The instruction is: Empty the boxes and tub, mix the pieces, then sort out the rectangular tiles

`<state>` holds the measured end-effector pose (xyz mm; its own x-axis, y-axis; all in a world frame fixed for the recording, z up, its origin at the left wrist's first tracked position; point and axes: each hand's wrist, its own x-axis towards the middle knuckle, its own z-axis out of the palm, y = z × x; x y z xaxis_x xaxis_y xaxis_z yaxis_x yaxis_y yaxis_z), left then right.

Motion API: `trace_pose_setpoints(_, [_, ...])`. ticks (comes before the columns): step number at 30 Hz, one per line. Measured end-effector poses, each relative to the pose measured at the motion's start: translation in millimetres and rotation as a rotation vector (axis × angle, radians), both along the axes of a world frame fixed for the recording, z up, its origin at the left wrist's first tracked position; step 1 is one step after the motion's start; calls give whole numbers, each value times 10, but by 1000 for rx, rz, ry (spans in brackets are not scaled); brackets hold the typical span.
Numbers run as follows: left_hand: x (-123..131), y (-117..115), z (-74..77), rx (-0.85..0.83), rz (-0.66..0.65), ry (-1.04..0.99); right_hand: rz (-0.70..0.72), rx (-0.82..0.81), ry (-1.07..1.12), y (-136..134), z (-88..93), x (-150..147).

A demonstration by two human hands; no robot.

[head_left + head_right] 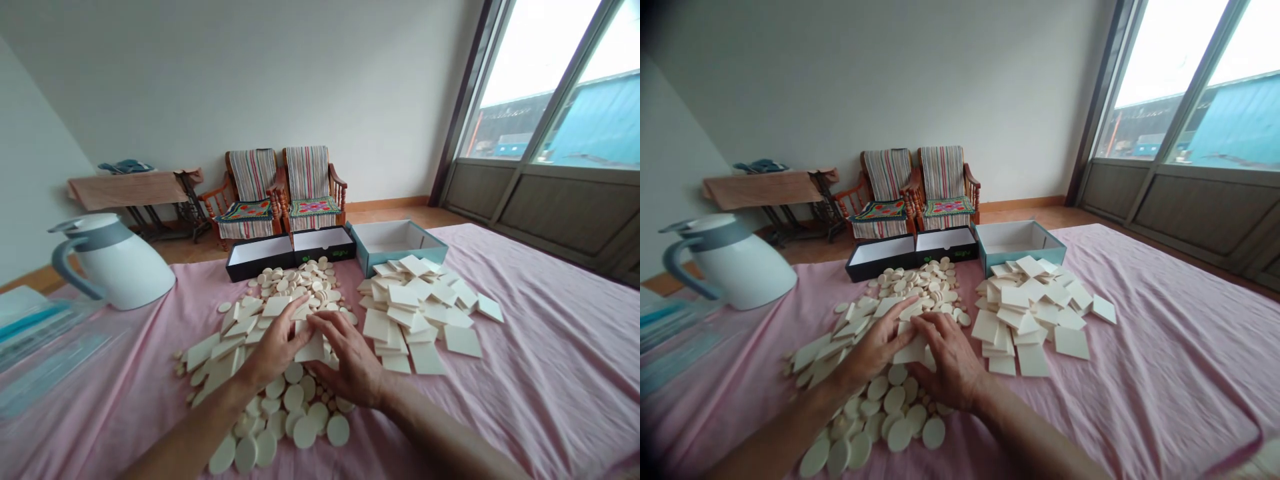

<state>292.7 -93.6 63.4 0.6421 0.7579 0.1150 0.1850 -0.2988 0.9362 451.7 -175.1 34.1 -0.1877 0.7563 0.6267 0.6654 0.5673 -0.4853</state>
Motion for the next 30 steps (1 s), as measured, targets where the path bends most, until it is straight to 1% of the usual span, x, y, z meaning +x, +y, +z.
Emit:
trace_pose_setpoints(2, [-66,-32,18,55,17,-15,-58,14,-1,-11,52,36])
trace_pose_setpoints(3, [-121,-44,30,88,40,-26,-118,19,-2,-17,93,85])
trace_pose_setpoints(5, [-271,-58,49,147,117,-46,-292,24,-6,-28,184,258])
trace_pose_setpoints(8, [-558,-40,31,194,251,-50,-603,30,-65,-27,265,688])
trace_pose_setpoints(10, [-744,-1,-29,242,365,-53,-780,14,-158,-12,243,1007])
trace_pose_setpoints(12, [-885,50,-118,306,484,-75,-897,-37,-237,15,175,1268])
trace_pose_setpoints(13, [-934,75,-166,339,536,-90,-927,-58,-259,34,137,1359])
trace_pose_setpoints(15, [-993,119,-251,413,614,-118,-937,-61,-273,84,82,1439])
trace_pose_setpoints(17, [-1018,148,-310,517,651,-109,-890,-19,-257,145,81,1367])
trace_pose_setpoints(19, [-1032,162,-340,668,634,-41,-769,-6,-230,206,131,1146])
trace_pose_setpoints(21, [-1048,161,-350,837,560,47,-574,-66,-215,261,197,812])
trace_pose_setpoints(23, [-1064,151,-352,968,470,95,-376,-171,-232,311,244,432])
trace_pose_setpoints(24, [-1070,146,-353,1008,436,100,-330,-221,-252,334,254,249])
trace_pose_setpoints(25, [-1075,141,-354,1030,415,99,-326,-258,-287,355,256,82])
trace_pose_setpoints(27, [-1083,133,-356,1036,405,98,-378,-295,-370,389,247,-181])
trace_pose_setpoints(30, [-1095,128,-359,992,434,112,-454,-290,-463,415,229,-393])
